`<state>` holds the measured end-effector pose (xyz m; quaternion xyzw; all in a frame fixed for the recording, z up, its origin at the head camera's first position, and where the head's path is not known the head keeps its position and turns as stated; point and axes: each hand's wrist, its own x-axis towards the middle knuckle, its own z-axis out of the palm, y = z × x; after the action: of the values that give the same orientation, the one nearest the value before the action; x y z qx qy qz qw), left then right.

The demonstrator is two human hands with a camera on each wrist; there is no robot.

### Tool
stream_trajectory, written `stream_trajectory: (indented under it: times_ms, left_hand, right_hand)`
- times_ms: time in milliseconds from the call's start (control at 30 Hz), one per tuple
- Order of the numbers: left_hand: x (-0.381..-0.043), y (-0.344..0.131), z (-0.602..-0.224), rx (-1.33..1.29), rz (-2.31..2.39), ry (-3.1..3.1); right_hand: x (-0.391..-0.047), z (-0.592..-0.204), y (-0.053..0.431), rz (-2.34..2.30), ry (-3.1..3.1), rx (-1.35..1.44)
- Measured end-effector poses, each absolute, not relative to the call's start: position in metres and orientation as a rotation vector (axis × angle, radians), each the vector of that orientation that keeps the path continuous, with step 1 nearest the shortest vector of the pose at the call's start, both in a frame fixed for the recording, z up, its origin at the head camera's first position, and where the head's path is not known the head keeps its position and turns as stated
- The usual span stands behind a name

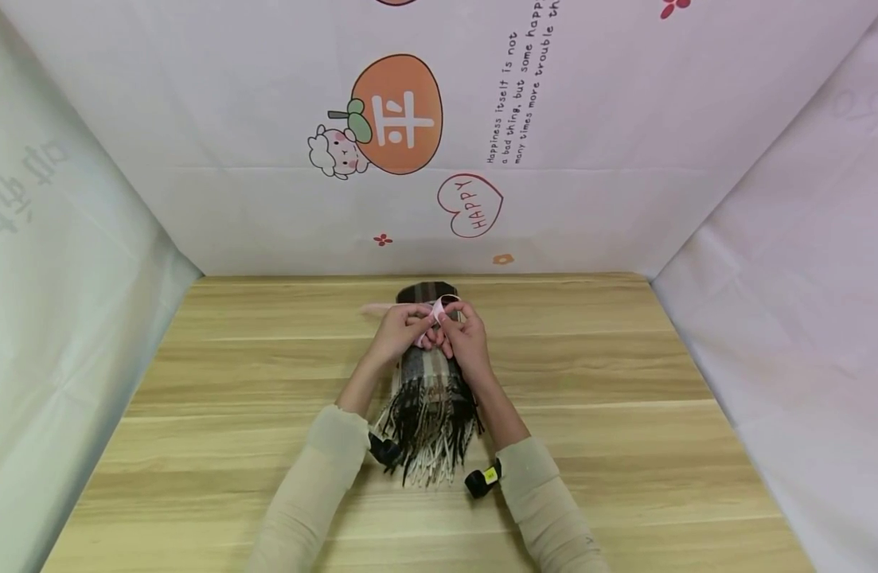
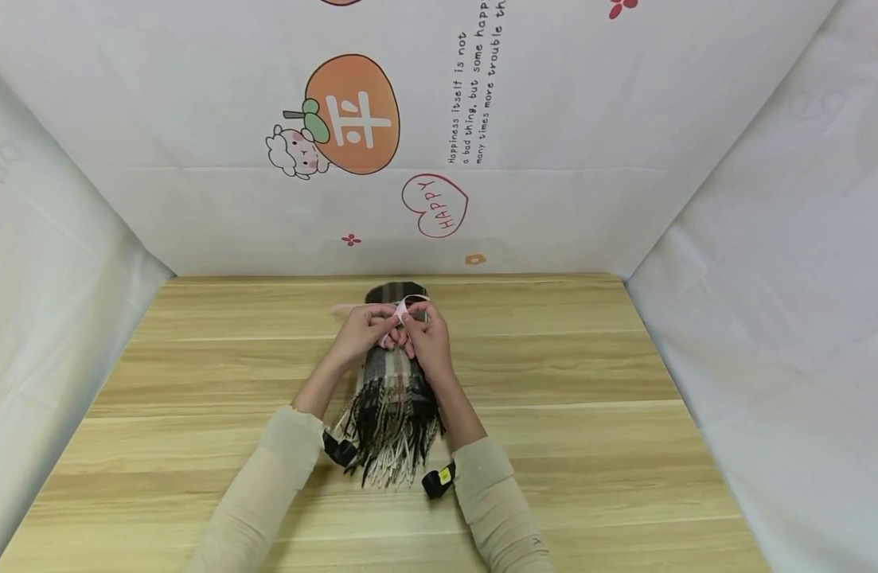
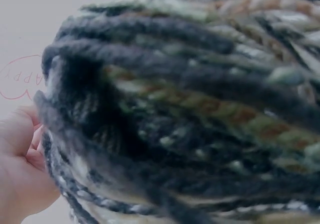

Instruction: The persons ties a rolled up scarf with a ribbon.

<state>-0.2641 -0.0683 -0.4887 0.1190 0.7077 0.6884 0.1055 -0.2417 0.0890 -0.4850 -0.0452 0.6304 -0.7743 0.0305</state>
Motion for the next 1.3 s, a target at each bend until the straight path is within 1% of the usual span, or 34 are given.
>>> stream_trajectory:
  times_ms: [300,667,900,1133,1300]
  left_hand:
    - [-0.269,-0.069,-0.493,0.384,2.003,2.114]
    - [-0.269,-0.07,-0.491,0.421,1.871,2.277]
    - [-0.265,-0.07,-0.488,0.435,1.93,2.2]
    - [-0.263,-0.068,-0.489,0.342,1.964,2.206]
    - [-0.266,-0.067,-0.491,0.379,1.9,2.263]
  right_hand:
    - [-0.249,-0.5,0.088,-2.375,2.008,-0.194]
    - [-0.248,-0.503,0.088,-2.391,2.028,-0.25]
    - [-0.247,-0.501,0.087,-2.389,2.046,-0.2]
    - [-0.247,-0.5,0.087,-2.376,2.06,-0.182]
    - [-0.247,-0.501,0.087,-2.407,2.042,-0.189]
